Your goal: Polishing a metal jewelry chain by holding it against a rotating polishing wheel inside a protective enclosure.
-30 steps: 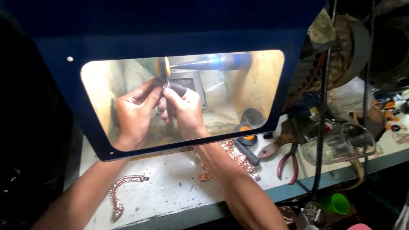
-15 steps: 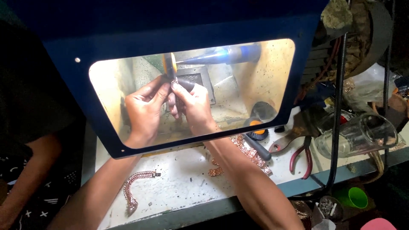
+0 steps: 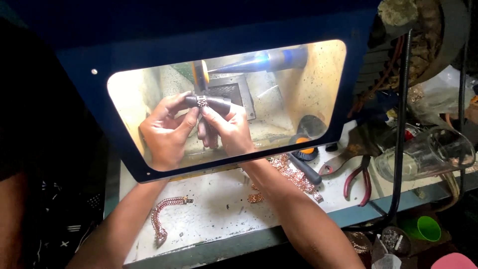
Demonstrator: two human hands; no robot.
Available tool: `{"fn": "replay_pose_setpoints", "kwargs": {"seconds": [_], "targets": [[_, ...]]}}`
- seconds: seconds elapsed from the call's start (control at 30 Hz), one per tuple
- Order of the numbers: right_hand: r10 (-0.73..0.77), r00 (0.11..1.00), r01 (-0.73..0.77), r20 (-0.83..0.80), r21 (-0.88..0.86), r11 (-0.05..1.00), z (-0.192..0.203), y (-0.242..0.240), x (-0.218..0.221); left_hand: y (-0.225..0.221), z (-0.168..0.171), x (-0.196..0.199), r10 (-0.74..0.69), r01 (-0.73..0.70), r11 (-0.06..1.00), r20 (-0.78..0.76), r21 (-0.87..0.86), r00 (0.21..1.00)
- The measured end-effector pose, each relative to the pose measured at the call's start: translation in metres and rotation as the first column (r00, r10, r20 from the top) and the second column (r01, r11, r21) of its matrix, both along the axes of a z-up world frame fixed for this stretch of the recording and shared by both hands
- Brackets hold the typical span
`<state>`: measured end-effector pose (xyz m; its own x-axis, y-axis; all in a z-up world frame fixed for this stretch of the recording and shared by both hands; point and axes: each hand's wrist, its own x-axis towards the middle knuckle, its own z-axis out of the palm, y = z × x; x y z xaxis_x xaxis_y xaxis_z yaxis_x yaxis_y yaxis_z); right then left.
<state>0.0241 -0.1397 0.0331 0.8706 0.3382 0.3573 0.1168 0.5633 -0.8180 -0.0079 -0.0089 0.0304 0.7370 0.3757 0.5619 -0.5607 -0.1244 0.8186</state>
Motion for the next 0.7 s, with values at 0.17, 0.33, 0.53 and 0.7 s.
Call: {"fn": "replay_pose_setpoints", "kwargs": {"seconds": [0.17,0.33,0.53,0.7], "targets": [[-0.035,0.999,0.034,-0.026,-0.015,0.999,0.000,0.001,0.002,-0.002,-0.008,0.008,-0.009,0.008,1.000,-0.057,-0.010,0.998],[-0.078,0.989,0.071,-0.122,-0.066,0.995,-0.002,0.006,0.013,-0.006,-0.012,0.019,0.007,-0.023,0.995,-0.168,-0.093,0.986],[-0.107,0.979,0.096,-0.173,-0.069,0.993,0.005,0.009,0.015,-0.010,-0.001,0.020,-0.018,-0.032,0.977,-0.228,-0.213,0.974],[-0.111,0.980,0.092,-0.163,-0.122,0.988,0.005,0.012,0.018,-0.012,0.005,0.017,-0.022,-0.034,0.972,-0.236,-0.231,0.971]]}}
